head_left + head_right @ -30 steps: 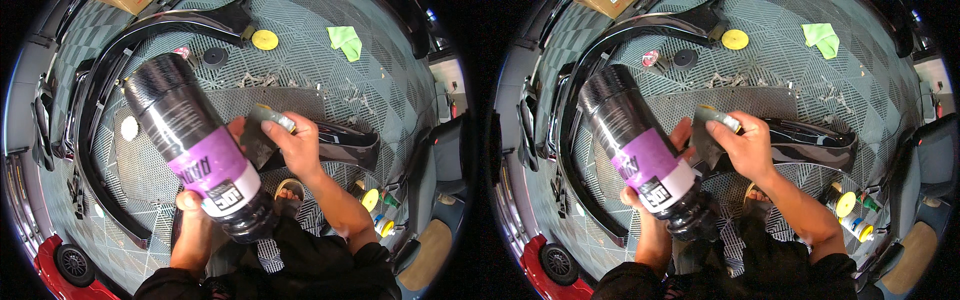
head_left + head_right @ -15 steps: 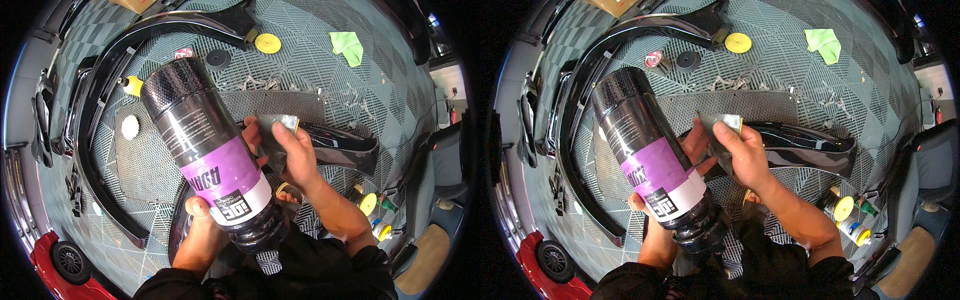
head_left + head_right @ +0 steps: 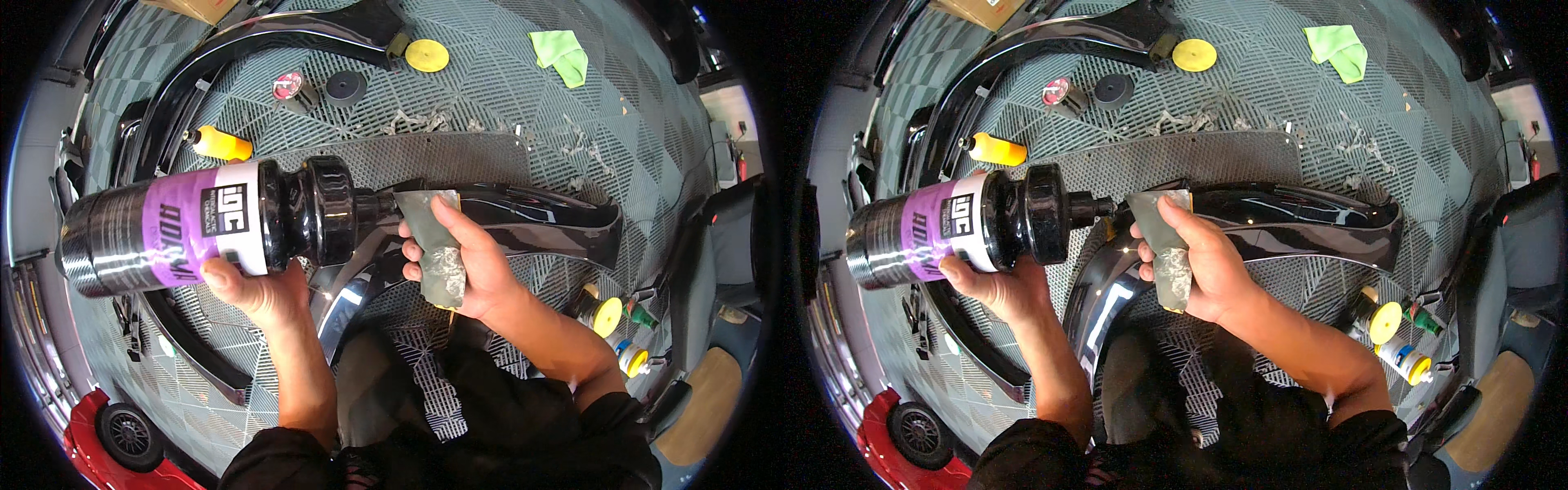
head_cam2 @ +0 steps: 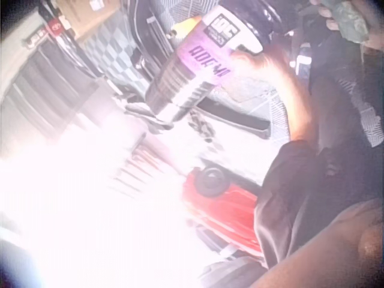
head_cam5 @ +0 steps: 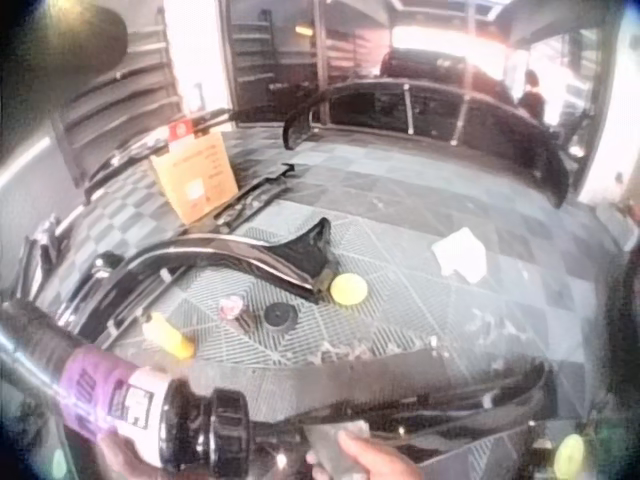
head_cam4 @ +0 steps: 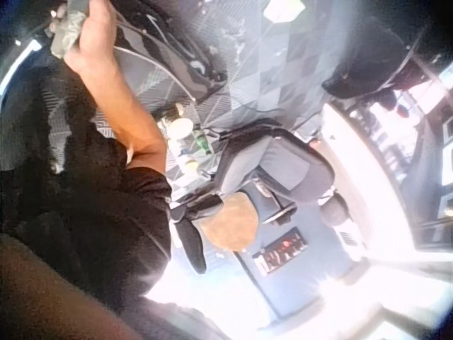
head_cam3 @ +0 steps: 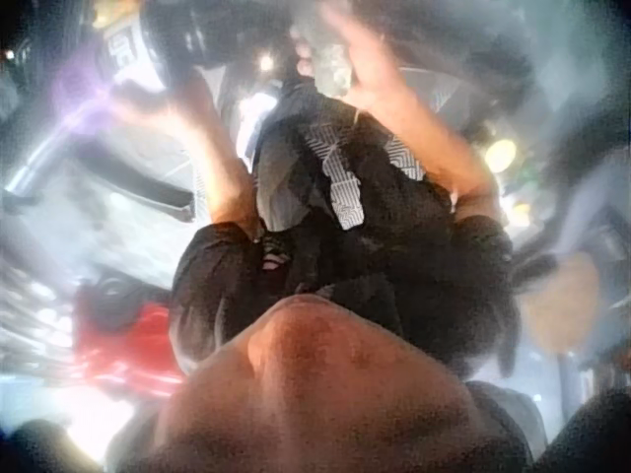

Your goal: The person applies a liquid from a purple bottle onto a sanding block and then sands a glossy black car part. They repeatedly rub the surface with the sanding block, occasionally pause to inspect the area, and later use a blue cloth to wipe the part.

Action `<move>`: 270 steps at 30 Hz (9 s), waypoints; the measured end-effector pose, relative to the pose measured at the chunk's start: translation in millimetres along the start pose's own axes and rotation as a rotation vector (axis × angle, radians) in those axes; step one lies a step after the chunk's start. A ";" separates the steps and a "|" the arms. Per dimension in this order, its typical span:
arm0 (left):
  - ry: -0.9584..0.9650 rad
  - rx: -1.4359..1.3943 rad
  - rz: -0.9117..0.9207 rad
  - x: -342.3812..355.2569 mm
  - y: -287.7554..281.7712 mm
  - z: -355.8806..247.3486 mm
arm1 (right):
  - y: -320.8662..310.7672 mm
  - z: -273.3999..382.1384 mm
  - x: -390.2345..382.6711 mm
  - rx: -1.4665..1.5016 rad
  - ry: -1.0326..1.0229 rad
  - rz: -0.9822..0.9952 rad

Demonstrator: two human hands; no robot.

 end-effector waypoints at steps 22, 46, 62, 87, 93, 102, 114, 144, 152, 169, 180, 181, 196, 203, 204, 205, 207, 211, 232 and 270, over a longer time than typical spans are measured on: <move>0.035 0.031 -0.035 1.4 4.8 -6.0 | 21.4 -4.1 -1.1 0.010 0.002 0.035; 0.085 0.086 0.093 0.9 -0.3 -12.1 | 15.0 -8.9 4.0 0.021 0.037 0.056; -0.713 0.402 -0.122 59.0 -269.3 6.8 | -13.4 -2.7 -13.2 -0.141 0.054 0.006; 0.334 1.726 0.574 25.6 -330.4 78.2 | -44.3 59.3 75.7 -0.930 0.291 -0.526; 0.330 1.193 0.943 -4.2 -242.2 150.4 | -62.1 78.2 102.3 -1.180 0.345 -0.626; 0.373 1.239 0.980 -16.3 -244.3 191.9 | -52.2 82.1 128.3 -1.414 0.239 -0.408; -0.010 1.027 0.906 -37.7 -227.1 154.1 | -98.9 136.4 260.9 -0.876 0.390 0.060; -0.371 1.105 1.196 -95.7 -184.8 83.3 | -95.3 120.2 278.3 -0.905 0.469 0.088; -0.334 1.052 1.205 -93.5 -181.7 88.2 | -94.8 119.2 279.9 -0.928 0.472 0.053; 0.280 1.579 0.919 -29.1 -344.7 131.0 | -31.3 0.0 237.3 -1.803 0.484 0.007; 0.298 1.495 0.900 -25.0 -342.9 127.6 | -23.8 -35.7 229.7 -2.116 0.454 0.181; 0.303 1.520 0.918 -24.9 -339.5 125.5 | -22.9 -37.8 228.6 -2.156 0.420 0.206; 0.430 1.509 0.862 -30.7 -357.2 130.5 | -23.5 -52.4 218.4 -2.389 0.239 0.290; 0.425 1.503 0.840 -31.2 -357.2 134.1 | -22.9 -52.1 217.0 -2.423 0.147 0.321; 0.423 1.506 0.843 -31.4 -358.6 133.9 | -23.1 -52.6 216.6 -2.428 0.136 0.329; 0.422 1.510 0.846 -31.6 -359.9 133.6 | -23.4 -53.0 215.9 -2.434 0.125 0.336; 0.404 1.500 0.847 -31.1 -358.7 132.4 | -23.2 -52.8 215.1 -2.441 0.112 0.351; 0.360 1.491 0.844 -28.8 -346.6 128.2 | -23.7 -53.6 213.3 -2.487 0.121 0.407; 0.448 1.518 0.801 -29.2 -337.8 128.5 | -22.6 -41.7 195.8 -2.725 0.035 0.392; 0.353 1.598 0.913 -26.6 -349.5 131.2 | -18.2 -56.4 221.0 -2.599 0.149 0.543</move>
Point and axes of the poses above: each hand's wrist, its own x-axis towards the middle knuckle, its own y-axis out of the palm, z = x × y, the point moved 4 cm from there along x, towards the middle knuckle, and after that the axes turned 15 degrees about y, right-handed, at the moved point
